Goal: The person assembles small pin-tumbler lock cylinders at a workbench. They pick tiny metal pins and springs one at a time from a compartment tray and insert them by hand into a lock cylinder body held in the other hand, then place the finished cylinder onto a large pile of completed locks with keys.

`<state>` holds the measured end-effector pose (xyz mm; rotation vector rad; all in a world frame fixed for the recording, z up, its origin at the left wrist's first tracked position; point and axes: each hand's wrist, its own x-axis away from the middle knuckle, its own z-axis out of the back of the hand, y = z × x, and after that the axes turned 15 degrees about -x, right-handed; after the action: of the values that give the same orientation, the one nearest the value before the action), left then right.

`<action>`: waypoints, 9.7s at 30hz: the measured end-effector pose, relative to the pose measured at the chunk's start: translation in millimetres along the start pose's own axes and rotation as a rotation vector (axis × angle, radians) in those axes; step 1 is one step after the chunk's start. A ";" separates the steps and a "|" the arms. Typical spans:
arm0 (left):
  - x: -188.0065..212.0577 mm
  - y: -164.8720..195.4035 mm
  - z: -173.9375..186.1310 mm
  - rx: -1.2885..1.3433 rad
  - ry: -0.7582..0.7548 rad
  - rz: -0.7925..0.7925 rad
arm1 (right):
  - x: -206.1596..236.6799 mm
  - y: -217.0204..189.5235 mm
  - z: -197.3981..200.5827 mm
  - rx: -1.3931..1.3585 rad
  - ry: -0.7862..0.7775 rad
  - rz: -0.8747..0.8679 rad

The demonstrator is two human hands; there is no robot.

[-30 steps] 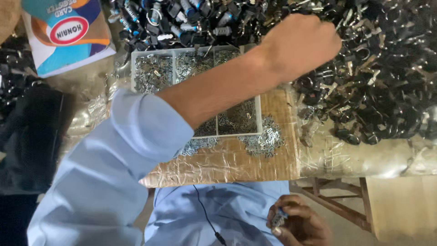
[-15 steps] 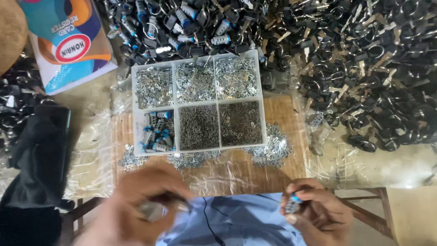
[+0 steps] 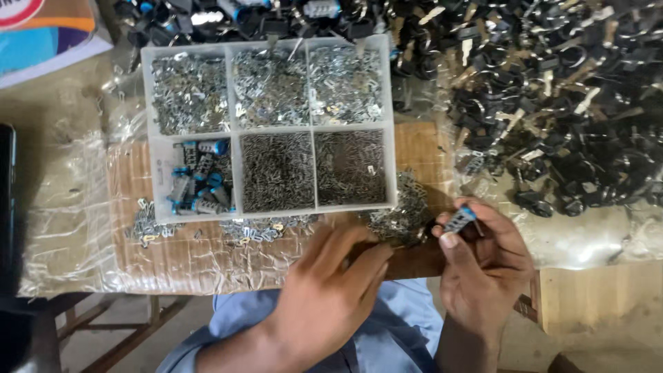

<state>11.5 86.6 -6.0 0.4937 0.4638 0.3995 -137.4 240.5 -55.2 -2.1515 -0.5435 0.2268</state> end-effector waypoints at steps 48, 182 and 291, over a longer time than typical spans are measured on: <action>79.1 -42.5 44.5 0.357 0.225 0.296 | 64.8 30.2 -53.6 0.051 -0.329 -0.481; 59.1 -42.0 55.8 -0.258 0.182 0.208 | 66.7 22.4 -43.2 0.024 -0.231 -0.536; -14.5 4.1 13.3 0.396 -0.158 0.104 | 32.1 -49.4 1.0 0.913 -0.476 0.186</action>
<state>5.3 78.4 11.3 0.9296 0.3654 0.3661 -124.0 281.5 -15.2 -1.2413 -0.3844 0.9139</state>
